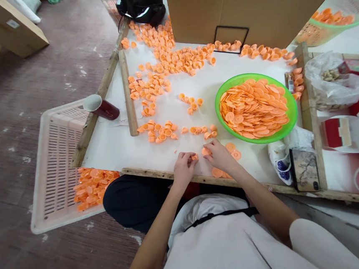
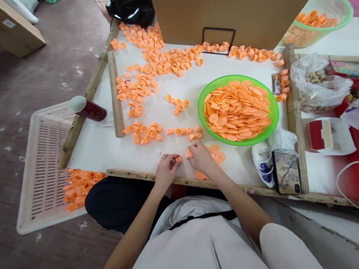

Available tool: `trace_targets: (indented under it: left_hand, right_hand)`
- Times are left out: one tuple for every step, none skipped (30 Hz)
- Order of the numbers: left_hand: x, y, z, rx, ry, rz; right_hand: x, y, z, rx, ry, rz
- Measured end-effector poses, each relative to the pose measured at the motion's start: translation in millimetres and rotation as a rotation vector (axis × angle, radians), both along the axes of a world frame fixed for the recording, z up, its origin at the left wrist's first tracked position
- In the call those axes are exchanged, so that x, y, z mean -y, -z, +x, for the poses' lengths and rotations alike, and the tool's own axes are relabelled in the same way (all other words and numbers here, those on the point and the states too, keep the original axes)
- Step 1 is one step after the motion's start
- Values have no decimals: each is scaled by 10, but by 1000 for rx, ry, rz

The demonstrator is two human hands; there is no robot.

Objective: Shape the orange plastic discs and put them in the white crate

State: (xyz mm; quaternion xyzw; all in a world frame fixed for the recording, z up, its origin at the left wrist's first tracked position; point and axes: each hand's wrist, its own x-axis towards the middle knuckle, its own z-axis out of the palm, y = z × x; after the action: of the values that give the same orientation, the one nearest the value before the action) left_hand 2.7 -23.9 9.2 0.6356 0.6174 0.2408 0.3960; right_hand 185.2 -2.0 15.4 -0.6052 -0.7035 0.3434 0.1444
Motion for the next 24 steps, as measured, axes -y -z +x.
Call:
trace_targets:
  left_hand:
    - [1,0,0,-2,0,0]
    - [1,0,-1,-3,1,1]
    - [2,0,-1,-5,2,3]
    - [3,-1,-2,-7,3,5]
    - [3,-1,-2,-8,4,7]
    - [3,-1,-3,-9,4,8]
    - [4,1,-3,-9,4,7]
    - [4,3,-2,-9,2,6]
    - [4,6,-2,-10,1,4]
    - [3,8,-2,-12,-1,3]
    - [3,10,-1,-14,-1,2]
    - [2,12,-1,-15,-2,1]
    - [2,12,0,-16,-1,1]
    - [1,11,0,-15,-1,1]
    - [0,10,1,-14,0,1]
    - [0,9,1,-15,2,1]
    - [-1,8,1,-15,3,2]
    - [-2,8,1,-16,4,3]
    - [-3,9,1,-17,4,3]
    - [-4,10,1,-18,5,4]
    - [-6,12,0,-20,5,6]
    - [-7,13,0,-23,5,7]
    - [-8,14,0,-25,5,8]
    - [-8,13,0,-26,6,7]
  right_hand:
    - [3,-8,-3,7,-2,-6]
    - [6,-15,-7,13,-5,-11]
    - [11,-17,-11,19,-11,-16]
    - [17,-17,-16,26,-18,-18]
    - [23,-13,-21,36,-27,-19]
    - [30,-5,-26,49,-36,-20]
    - [37,3,-32,65,-43,-22]
    - [43,12,-37,81,-49,-27]
    - [47,20,-42,95,-54,-33]
    - [50,25,-45,105,-58,-39]
    - [50,27,-47,109,-61,-46]
    - [49,26,-48,107,-65,-52]
    - [46,22,-46,103,-67,-57]
    - [42,17,-43,97,-68,-57]
    - [37,12,-38,91,-68,-54]
    - [31,8,-33,83,-66,-48]
    - [25,6,-27,73,-63,-39]
    - [19,7,-22,63,-60,-29]
    - [13,11,-17,52,-58,-18]
    - [7,18,-13,41,-56,-9]
    - [2,27,-11,35,-54,-4]
    - [-2,36,-10,34,-52,-2]
    - [-5,44,-11,37,-49,-4]
    - [-6,50,-12,41,-45,-9]
